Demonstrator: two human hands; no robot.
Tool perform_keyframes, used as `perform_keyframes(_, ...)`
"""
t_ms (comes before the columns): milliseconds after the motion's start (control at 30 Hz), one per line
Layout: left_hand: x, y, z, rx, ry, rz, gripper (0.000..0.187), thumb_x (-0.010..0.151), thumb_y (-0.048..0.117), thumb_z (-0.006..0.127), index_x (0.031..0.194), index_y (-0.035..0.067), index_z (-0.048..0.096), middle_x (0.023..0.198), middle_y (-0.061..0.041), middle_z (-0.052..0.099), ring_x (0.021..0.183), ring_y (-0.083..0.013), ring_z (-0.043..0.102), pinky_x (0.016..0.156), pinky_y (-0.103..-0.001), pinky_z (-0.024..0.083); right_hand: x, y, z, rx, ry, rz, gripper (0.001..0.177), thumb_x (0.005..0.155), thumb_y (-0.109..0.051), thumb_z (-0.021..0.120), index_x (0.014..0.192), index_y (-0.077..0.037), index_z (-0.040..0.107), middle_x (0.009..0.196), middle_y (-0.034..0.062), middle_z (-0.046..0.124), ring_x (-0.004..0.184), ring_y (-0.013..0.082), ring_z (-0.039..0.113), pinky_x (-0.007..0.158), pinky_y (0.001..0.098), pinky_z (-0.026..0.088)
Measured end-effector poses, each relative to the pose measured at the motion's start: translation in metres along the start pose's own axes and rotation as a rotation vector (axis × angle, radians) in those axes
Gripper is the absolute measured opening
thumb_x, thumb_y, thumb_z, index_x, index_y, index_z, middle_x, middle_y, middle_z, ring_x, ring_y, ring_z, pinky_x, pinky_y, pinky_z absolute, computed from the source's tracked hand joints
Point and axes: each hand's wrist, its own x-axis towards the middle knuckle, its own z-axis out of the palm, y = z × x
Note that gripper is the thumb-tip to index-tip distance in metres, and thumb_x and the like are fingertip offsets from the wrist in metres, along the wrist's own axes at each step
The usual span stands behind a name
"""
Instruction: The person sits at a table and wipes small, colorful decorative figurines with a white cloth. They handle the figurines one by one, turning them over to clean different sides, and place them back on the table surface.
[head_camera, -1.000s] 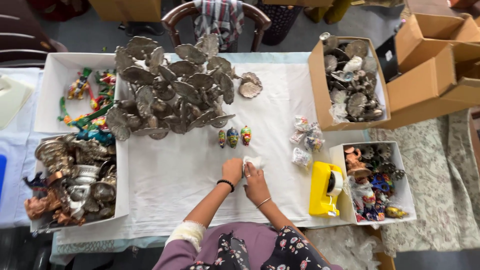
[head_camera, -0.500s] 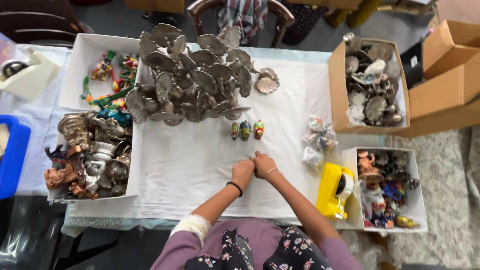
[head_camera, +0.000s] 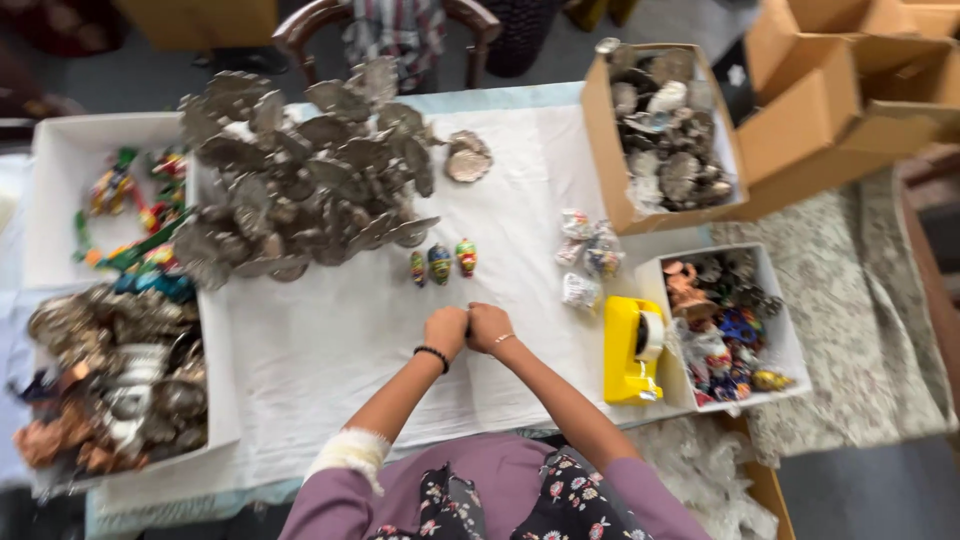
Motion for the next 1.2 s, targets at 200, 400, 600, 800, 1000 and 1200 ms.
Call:
perform_keyframes(200,0.006,-0.002,-0.013,0.062,0.038,-0.028,0.015,0.084,0.006,0.062,0.086,0.011,0.076,0.092,-0.018,0.074,0.087,-0.0390,0.073,0.073,-0.049,0.060,0.030,-0.002,-0.024,-0.081,-0.348,0.074,0.025,0.068,-0.027,0.078,0.084,-0.007,0.075,0.096,0.0200,0.074,0.093,0.0372,0.072,0.085,0.0454,0.059)
perform_keyframes(400,-0.012,-0.003,-0.030,0.008,0.070,0.025,0.020,0.095,0.009,0.057,0.113,0.012,0.065,0.088,-0.017,0.072,0.084,-0.0397,0.072,0.071,-0.051,0.058,0.009,0.008,-0.002,0.012,-0.129,0.070,0.018,0.069,-0.021,0.075,0.082,-0.009,0.073,0.096,0.0165,0.072,0.089,0.0358,0.071,0.078,0.0467,0.058)
perform_keyframes(600,-0.050,0.003,-0.067,-0.201,0.076,0.093,0.086,0.083,-0.001,0.061,0.157,0.031,0.031,0.078,-0.016,0.070,0.075,-0.0383,0.069,0.067,-0.053,0.053,-0.028,-0.015,0.002,0.174,0.326,0.010,0.008,0.070,-0.011,0.063,0.076,-0.008,0.068,0.082,0.0113,0.059,0.077,0.0343,0.065,0.067,0.0469,0.055)
perform_keyframes(800,-0.054,0.009,-0.108,-0.543,0.167,0.023,0.110,0.075,0.013,0.076,0.161,0.032,0.010,0.107,-0.010,0.075,0.075,-0.0328,0.069,0.069,-0.049,0.055,-0.019,0.015,0.011,0.700,-0.044,0.632,0.024,0.068,-0.018,0.077,0.082,0.001,0.074,0.085,0.0200,0.077,0.072,0.0235,0.073,0.066,0.0338,0.058)
perform_keyframes(1000,-0.055,-0.024,-0.006,-1.518,-0.258,-0.363,0.074,0.090,0.053,0.068,0.156,0.023,0.049,0.127,-0.002,0.070,0.109,-0.0139,0.067,0.089,-0.039,0.054,-0.016,0.008,0.071,1.454,-0.124,0.403,0.047,0.080,-0.043,0.079,0.105,-0.003,0.077,0.104,0.0157,0.073,0.090,0.0175,0.068,0.083,0.0331,0.055)
perform_keyframes(1200,-0.079,-0.029,0.022,-2.278,-0.285,-0.490,0.058,0.097,0.047,0.070,0.137,0.007,0.057,0.127,-0.014,0.063,0.115,-0.0301,0.063,0.103,-0.054,0.055,-0.050,-0.025,-0.039,0.107,0.227,0.222,0.062,0.080,-0.050,0.080,0.112,0.001,0.069,0.113,0.0221,0.063,0.102,0.0409,0.057,0.092,0.0477,0.049)
